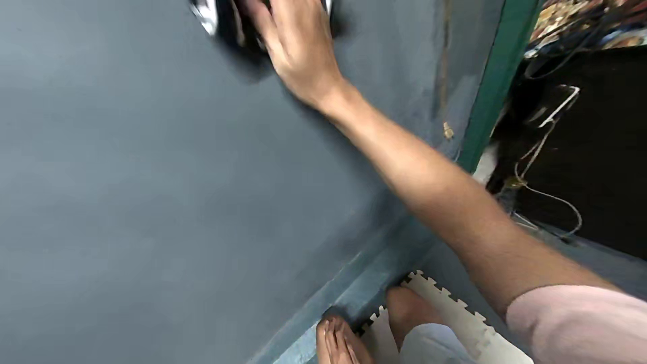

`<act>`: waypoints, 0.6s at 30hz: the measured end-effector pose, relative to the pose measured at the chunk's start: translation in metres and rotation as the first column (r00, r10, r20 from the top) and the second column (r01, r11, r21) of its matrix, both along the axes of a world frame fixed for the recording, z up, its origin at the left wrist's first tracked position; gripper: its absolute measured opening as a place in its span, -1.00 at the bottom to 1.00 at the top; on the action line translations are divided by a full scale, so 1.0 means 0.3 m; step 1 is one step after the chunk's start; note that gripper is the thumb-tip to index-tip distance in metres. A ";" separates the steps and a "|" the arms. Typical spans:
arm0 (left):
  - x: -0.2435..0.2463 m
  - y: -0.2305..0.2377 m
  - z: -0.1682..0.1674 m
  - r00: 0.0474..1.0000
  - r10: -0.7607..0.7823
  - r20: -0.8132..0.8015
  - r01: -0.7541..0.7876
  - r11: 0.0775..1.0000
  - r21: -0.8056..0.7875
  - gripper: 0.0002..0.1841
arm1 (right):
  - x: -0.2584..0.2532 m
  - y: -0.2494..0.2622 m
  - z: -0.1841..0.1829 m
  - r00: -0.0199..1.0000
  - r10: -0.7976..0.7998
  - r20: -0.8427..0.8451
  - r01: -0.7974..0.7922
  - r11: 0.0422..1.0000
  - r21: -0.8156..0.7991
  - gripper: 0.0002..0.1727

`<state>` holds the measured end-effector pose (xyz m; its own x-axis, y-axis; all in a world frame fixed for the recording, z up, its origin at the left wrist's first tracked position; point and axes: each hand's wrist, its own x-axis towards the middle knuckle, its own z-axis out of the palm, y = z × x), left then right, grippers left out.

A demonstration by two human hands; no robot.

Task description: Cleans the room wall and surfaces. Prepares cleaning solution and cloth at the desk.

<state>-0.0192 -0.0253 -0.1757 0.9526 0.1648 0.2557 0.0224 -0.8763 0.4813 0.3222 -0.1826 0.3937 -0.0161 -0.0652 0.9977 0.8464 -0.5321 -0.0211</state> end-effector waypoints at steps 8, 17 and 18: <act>0.016 0.000 -0.024 0.998 -0.005 0.070 0.004 1.000 0.023 -0.60 | -0.113 -0.032 -1.411 0.987 0.006 -0.160 -0.079 0.888 -0.454 -0.59; 0.006 0.008 -0.025 1.000 0.019 0.023 -0.019 1.000 -0.008 -0.60 | -0.099 0.057 -0.373 1.000 -0.020 -0.017 0.015 0.974 -0.225 -0.47; 0.004 0.009 -0.025 0.999 0.020 0.029 -0.020 1.000 -0.010 -0.60 | -0.073 0.047 -0.192 1.000 -0.018 0.004 0.018 0.984 -0.179 -0.49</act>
<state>-0.0178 -0.0225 -0.1831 0.9413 0.1865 0.2812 0.0261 -0.8712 0.4903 0.3004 -0.1686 0.3362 -0.0175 0.1147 0.9932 0.8367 -0.5422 0.0774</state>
